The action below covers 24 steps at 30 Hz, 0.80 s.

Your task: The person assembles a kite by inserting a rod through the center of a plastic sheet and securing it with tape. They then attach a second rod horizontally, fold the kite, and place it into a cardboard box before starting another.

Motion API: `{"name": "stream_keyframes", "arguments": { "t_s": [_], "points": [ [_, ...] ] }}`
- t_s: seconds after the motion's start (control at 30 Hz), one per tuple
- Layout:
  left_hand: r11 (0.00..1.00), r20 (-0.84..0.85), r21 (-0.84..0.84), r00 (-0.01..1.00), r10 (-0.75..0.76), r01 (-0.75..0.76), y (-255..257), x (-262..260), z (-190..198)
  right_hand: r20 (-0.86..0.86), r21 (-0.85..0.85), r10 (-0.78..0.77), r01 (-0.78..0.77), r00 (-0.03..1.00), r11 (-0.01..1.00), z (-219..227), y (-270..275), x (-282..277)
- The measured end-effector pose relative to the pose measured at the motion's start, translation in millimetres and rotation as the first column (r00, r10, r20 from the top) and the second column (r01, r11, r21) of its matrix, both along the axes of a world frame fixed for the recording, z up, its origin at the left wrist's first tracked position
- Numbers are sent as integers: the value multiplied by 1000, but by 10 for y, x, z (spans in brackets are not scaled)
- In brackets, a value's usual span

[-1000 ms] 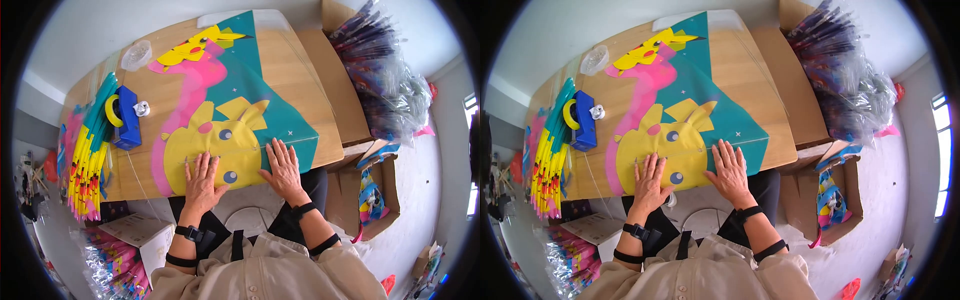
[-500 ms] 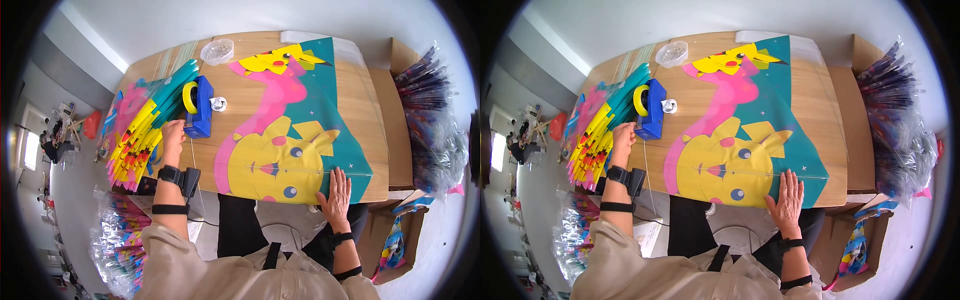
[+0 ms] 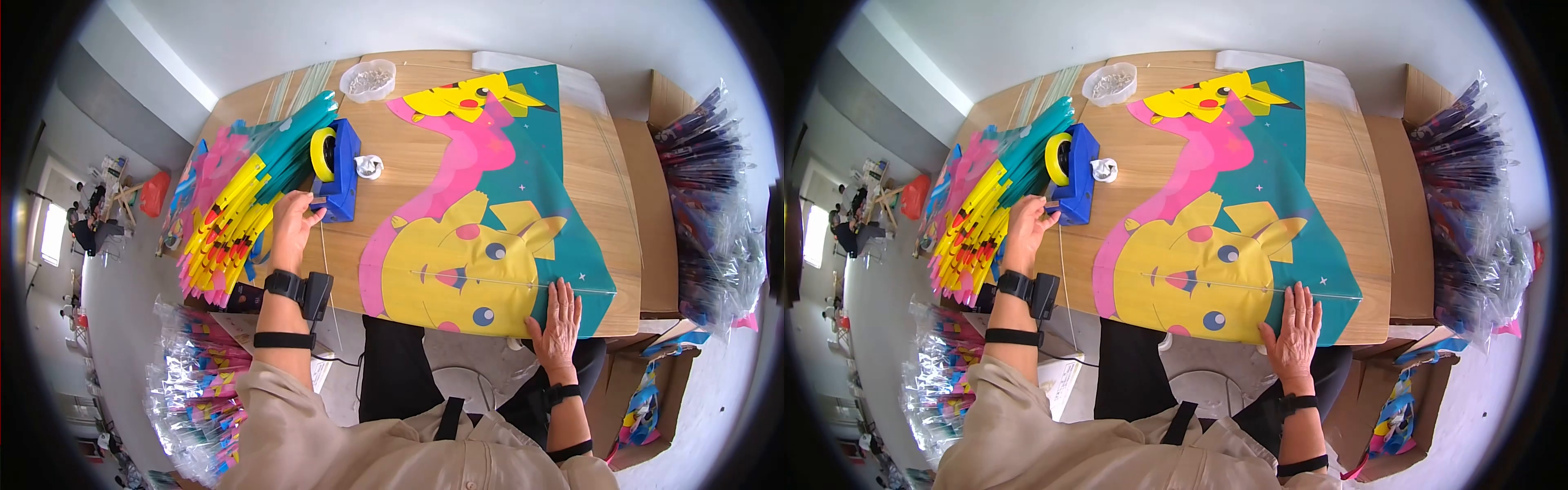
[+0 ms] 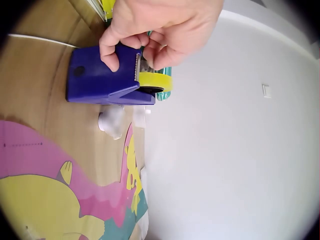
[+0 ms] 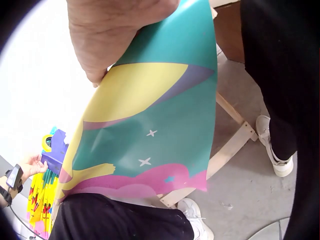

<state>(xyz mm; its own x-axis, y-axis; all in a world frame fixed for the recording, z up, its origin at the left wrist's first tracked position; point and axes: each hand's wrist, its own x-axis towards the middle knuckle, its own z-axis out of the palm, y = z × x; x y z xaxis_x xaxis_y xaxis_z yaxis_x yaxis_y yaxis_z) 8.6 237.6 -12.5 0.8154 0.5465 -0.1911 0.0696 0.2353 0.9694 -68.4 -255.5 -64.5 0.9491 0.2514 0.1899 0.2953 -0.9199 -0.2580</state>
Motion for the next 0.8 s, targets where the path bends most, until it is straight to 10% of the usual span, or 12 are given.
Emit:
{"name": "stream_keyframes", "arguments": {
  "t_s": [0.2, 0.4, 0.67, 0.8],
  "points": [
    [995, 205, -105, 979, 18, 4, -148, -160, 28, 3, -10, -3, 3, 1000, 1000, -1, 4, 1],
    [991, -170, 2, 976, 133, -135, -72, -156, -92, 8, -6, 1, -1, 1000, 1000, -8, 2, 6],
    [886, -242, -464, 957, -159, 30, 116, -68, -237, 4, 20, -7, 7, 1000, 1000, 3, 4, 3],
    [951, -363, -255, 895, -259, 172, -107, -175, -558, -13, 59, -4, 5, 1000, 998, 37, -15, -3]
  ]
}}
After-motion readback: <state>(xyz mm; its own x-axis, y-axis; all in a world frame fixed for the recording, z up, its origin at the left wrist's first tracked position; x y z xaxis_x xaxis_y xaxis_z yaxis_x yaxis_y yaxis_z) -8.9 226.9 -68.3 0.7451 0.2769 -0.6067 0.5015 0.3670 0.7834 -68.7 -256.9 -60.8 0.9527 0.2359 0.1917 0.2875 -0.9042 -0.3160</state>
